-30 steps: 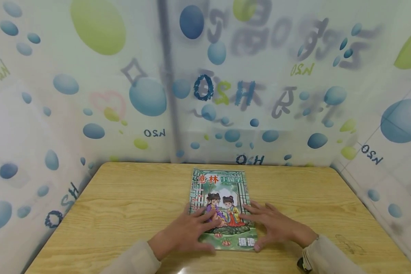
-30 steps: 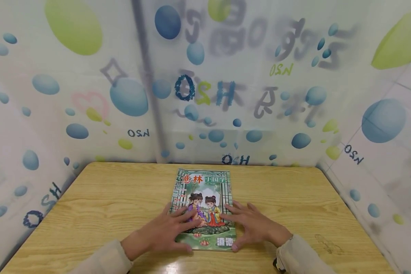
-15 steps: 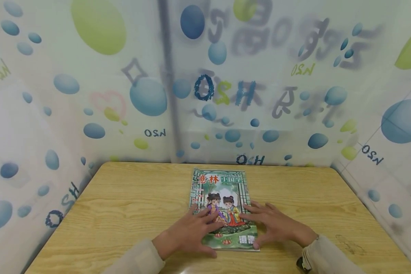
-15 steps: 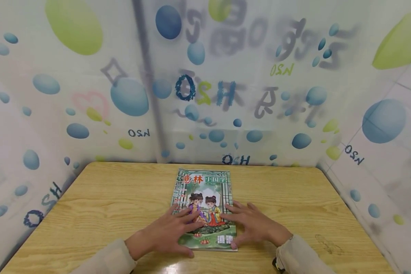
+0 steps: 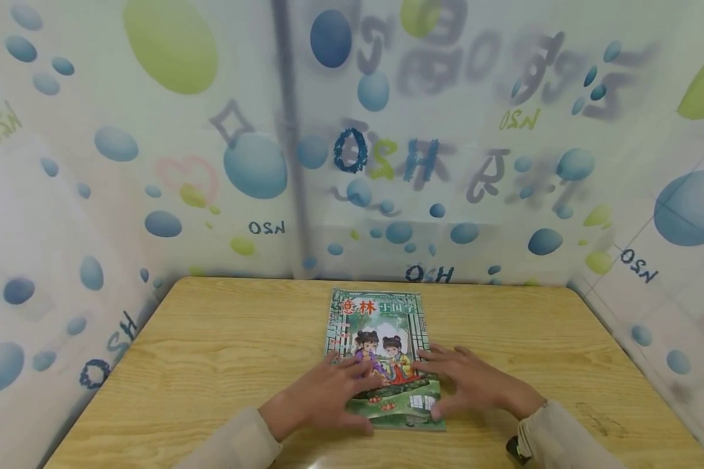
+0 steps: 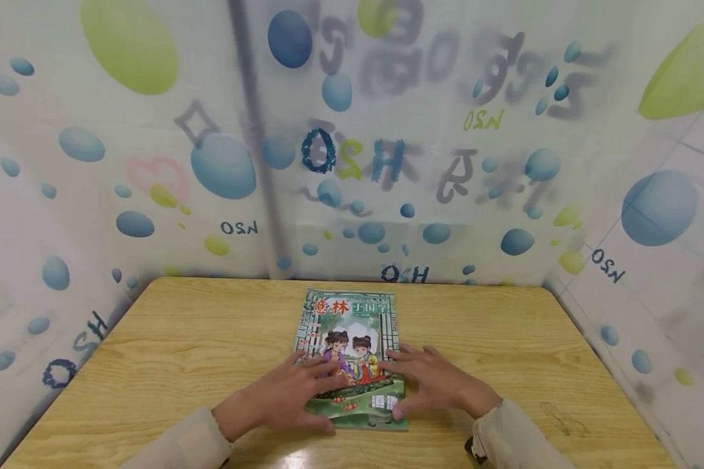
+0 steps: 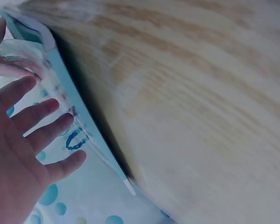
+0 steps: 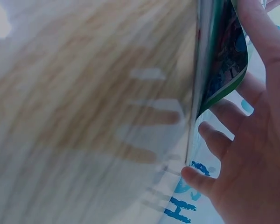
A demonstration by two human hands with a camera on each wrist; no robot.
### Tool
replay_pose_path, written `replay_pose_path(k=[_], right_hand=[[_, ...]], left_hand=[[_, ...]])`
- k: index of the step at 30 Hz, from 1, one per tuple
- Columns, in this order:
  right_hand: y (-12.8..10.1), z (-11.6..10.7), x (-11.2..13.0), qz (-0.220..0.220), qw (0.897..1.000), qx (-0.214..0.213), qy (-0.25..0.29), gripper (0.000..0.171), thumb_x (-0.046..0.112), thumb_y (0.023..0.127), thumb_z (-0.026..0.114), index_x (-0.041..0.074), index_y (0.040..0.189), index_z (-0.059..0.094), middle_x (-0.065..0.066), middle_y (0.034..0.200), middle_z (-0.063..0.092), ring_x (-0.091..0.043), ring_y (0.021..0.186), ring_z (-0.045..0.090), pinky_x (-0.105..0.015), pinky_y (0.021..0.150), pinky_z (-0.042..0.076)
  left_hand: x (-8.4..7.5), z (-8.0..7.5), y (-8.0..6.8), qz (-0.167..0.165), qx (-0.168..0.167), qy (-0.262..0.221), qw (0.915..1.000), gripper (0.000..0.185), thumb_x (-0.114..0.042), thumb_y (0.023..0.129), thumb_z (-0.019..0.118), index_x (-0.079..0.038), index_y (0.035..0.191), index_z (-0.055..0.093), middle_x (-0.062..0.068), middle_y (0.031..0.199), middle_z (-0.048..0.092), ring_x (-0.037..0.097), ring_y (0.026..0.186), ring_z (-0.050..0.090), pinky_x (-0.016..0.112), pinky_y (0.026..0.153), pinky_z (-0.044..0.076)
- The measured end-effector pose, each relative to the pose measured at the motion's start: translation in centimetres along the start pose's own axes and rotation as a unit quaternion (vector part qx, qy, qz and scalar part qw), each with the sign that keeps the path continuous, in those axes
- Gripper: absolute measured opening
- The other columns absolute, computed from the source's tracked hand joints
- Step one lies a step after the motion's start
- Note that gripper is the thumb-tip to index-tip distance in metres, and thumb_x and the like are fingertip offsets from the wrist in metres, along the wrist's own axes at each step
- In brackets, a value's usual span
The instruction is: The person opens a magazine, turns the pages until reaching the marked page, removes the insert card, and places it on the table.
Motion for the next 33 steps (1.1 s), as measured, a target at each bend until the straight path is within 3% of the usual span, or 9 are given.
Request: replay_pose_path(k=[6,12,17,21,27,33], right_hand=[[0.0,-0.5,0.0,-0.001,1.0,-0.015,0.01,0.086,0.057,0.082,0.072,0.015,0.152,0.043,-0.012,0.154,0.042,-0.048,0.142,0.028,-0.077,0.103,0.023],[-0.6,-1.1,-0.3,0.01,0.998,-0.015,0.058,0.093,0.053,0.082,0.076,0.015,0.156,0.034,-0.015,0.159,0.032,-0.045,0.145,0.026,-0.073,0.106,0.025],[-1.2,-2.1,-0.6,0.024,0.991,-0.022,0.134,0.073,0.034,0.098,0.061,0.009,0.157,0.027,-0.022,0.16,0.026,-0.047,0.143,0.027,-0.072,0.106,0.026],[-1.4,-2.6,-1.2,0.05,0.986,-0.034,0.153,0.061,0.027,0.105,0.048,0.009,0.158,0.024,-0.022,0.16,0.025,-0.048,0.143,0.025,-0.072,0.108,0.024],[-1.6,-2.7,-1.9,0.073,0.986,-0.046,0.141,0.061,0.03,0.105,0.048,0.011,0.158,0.025,-0.02,0.16,0.027,-0.046,0.144,0.026,-0.069,0.109,0.025],[-1.5,-2.1,-2.1,0.09,0.988,-0.041,0.12,0.066,0.036,0.102,0.053,0.006,0.156,0.029,-0.021,0.158,0.03,-0.046,0.144,0.027,-0.068,0.109,0.025]], left_hand=[[0.0,-0.9,-0.2,0.006,-0.02,0.019,0.9996,0.078,-0.073,0.089,0.049,-0.024,0.15,0.045,0.008,0.151,0.047,0.031,0.133,0.049,0.057,0.104,0.041],[-0.1,-1.6,-0.3,0.015,-0.037,0.011,0.9991,0.079,-0.068,0.09,0.053,-0.02,0.152,0.042,0.008,0.149,0.049,0.027,0.131,0.052,0.052,0.102,0.045],[-0.3,-2.2,-0.4,0.04,-0.074,0.007,0.9964,0.08,-0.059,0.092,0.059,-0.021,0.157,0.032,0.012,0.152,0.045,0.028,0.133,0.05,0.051,0.101,0.046],[-0.5,-3.1,-0.6,0.06,-0.121,0.014,0.9908,0.084,-0.053,0.091,0.064,-0.024,0.159,0.025,0.011,0.158,0.035,0.028,0.138,0.043,0.053,0.101,0.046],[-1.1,-4.7,-0.9,0.096,-0.191,0.021,0.9767,0.09,-0.037,0.085,0.075,-0.028,0.159,0.024,0.009,0.167,0.01,0.025,0.146,0.032,0.052,0.106,0.043],[-2.0,-5.6,-1.5,0.139,-0.262,0.123,0.9471,0.079,-0.029,0.084,0.073,-0.026,0.154,0.036,0.006,0.163,0.026,0.024,0.144,0.037,0.045,0.112,0.037]])
Point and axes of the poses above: each hand's wrist, its own y-axis towards the middle knuckle, its own z-axis out of the palm, x = y × z, the point moved 8 cm from there along y, towards the middle knuckle
